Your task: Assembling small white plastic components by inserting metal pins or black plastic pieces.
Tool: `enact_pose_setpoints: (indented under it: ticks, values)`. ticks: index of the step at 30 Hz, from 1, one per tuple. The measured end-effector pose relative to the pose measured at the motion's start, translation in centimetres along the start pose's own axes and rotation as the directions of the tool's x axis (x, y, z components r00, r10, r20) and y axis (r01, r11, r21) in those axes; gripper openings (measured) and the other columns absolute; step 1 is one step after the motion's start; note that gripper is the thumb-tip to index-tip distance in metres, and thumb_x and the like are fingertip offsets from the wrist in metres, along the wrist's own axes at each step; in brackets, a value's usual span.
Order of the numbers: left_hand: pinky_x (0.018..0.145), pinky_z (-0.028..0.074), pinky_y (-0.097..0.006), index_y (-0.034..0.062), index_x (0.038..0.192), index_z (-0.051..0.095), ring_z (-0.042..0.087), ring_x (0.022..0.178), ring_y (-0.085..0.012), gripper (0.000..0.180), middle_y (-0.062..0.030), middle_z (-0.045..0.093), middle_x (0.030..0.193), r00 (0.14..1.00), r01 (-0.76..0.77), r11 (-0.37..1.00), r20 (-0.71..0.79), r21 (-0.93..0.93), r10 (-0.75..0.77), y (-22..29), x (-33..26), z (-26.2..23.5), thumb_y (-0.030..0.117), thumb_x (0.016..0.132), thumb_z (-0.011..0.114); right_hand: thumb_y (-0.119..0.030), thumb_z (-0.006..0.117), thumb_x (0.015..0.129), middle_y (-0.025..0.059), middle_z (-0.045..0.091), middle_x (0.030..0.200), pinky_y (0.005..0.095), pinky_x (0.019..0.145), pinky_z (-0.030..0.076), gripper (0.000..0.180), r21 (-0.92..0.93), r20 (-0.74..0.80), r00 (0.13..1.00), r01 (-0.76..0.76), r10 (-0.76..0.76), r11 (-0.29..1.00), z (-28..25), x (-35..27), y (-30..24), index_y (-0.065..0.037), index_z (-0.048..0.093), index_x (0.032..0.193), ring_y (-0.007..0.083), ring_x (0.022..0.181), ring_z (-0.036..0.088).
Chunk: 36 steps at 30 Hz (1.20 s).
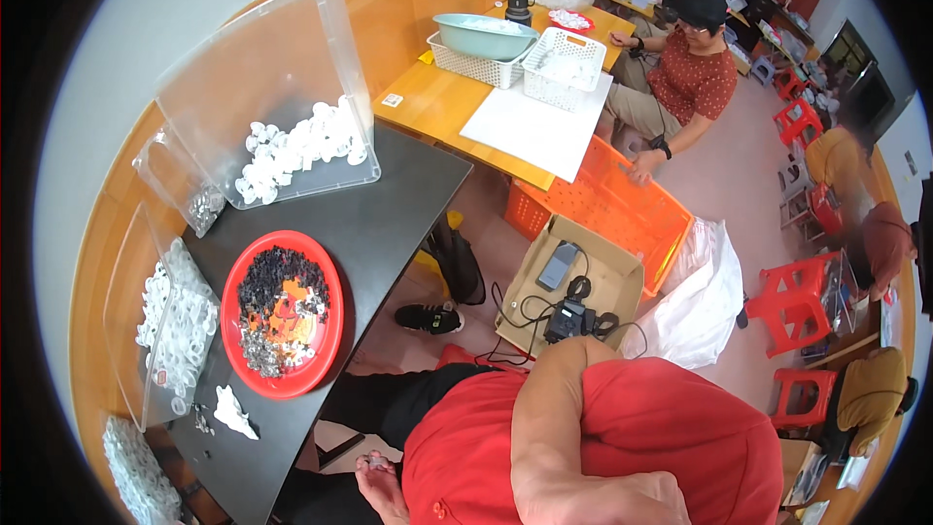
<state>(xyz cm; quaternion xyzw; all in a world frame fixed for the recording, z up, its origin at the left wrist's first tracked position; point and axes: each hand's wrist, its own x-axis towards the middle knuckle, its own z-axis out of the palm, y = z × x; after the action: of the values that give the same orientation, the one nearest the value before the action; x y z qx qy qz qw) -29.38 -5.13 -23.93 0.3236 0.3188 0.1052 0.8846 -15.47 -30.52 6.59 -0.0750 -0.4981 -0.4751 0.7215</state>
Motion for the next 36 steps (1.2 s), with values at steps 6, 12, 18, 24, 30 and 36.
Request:
enact_pose_setpoints:
  ticks: [6, 12, 18, 24, 30, 36]
  values:
    - [0.061, 0.044, -0.028, 0.0129, 0.093, 0.053, 0.052, 0.069, -0.015, 0.011, -0.0052, 0.058, 0.091, 0.999, -0.034, 0.999, -0.004, -0.014, 0.033, 0.3, -0.2, -0.4, 0.022, 0.086, 0.053, -0.012, 0.048, 0.085, -0.001, 0.038, 0.055, 0.0278, 0.043, 0.025, 0.031, -0.017, 0.002, 1.0, -0.01, 0.01, 1.0, 0.2, -0.4, -0.2, -0.014, 0.038, 0.056, 0.0128, 0.045, 0.036]
    - [0.062, 0.044, -0.028, 0.0131, 0.091, 0.053, 0.053, 0.07, -0.0151, 0.011, -0.0044, 0.058, 0.092, 0.999, -0.01, 1.0, 0.035, -0.007, 0.01, 0.4, -0.4, -0.2, 0.023, 0.087, 0.054, -0.015, 0.048, 0.086, -0.0003, 0.037, 0.056, 0.0287, 0.043, 0.025, 0.032, -0.056, 0.009, 1.0, -0.001, 0.001, 0.998, 0.3, -0.7, -0.3, -0.014, 0.037, 0.056, 0.0137, 0.045, 0.036]
    - [0.065, 0.045, -0.028, 0.0139, 0.088, 0.051, 0.054, 0.073, -0.0142, 0.012, -0.0033, 0.057, 0.091, 0.996, -0.029, 0.999, 0.082, 0.028, 0.027, 0.3, -0.4, -0.3, 0.026, 0.087, 0.053, -0.018, 0.048, 0.086, 0.0004, 0.037, 0.056, 0.0296, 0.042, 0.026, 0.032, -0.112, 0.024, 0.999, -0.046, 0.049, 0.993, 0.1, -2.3, -0.3, -0.013, 0.037, 0.056, 0.0146, 0.044, 0.036]
    - [0.068, 0.044, -0.027, 0.0137, 0.088, 0.051, 0.053, 0.075, -0.0132, 0.012, -0.0037, 0.057, 0.092, 1.0, 0.014, 1.0, 0.013, 0.011, -0.014, 0.5, -0.9, 0.9, 0.026, 0.088, 0.053, -0.021, 0.049, 0.086, 0.0011, 0.036, 0.056, 0.0305, 0.042, 0.026, 0.033, -0.343, 0.253, 0.891, -0.283, 0.378, 0.896, -3.2, -9.2, 0.6, -0.013, 0.036, 0.057, 0.0155, 0.044, 0.036]
    - [0.07, 0.039, -0.027, 0.0095, 0.088, 0.049, 0.048, 0.074, -0.0157, 0.013, -0.0063, 0.052, 0.086, 0.996, 0.038, 0.997, 0.08, -0.066, -0.033, 1.3, -1.4, 3.7, 0.017, 0.083, 0.058, -0.027, 0.057, 0.086, 0.0066, 0.051, 0.055, 0.0388, 0.044, 0.039, 0.032, -0.87, 0.443, -0.018, -0.252, 0.896, 0.424, -15.5, -18.9, -4.6, -0.01, 0.052, 0.058, 0.0262, 0.045, 0.051]
    - [0.071, 0.041, -0.028, 0.0089, 0.091, 0.05, 0.05, 0.075, -0.0164, 0.014, -0.008, 0.053, 0.091, 0.984, 0.1, 0.993, 0.157, -0.069, -0.088, 1.2, -0.1, 2.5, 0.016, 0.081, 0.057, -0.028, 0.056, 0.087, 0.0177, 0.051, 0.053, 0.0436, 0.049, 0.039, 0.04, -0.954, 0.001, -0.308, -0.285, 0.951, -0.091, -13.6, -17.0, -5.6, -0.002, 0.052, 0.056, 0.0362, 0.05, 0.052]
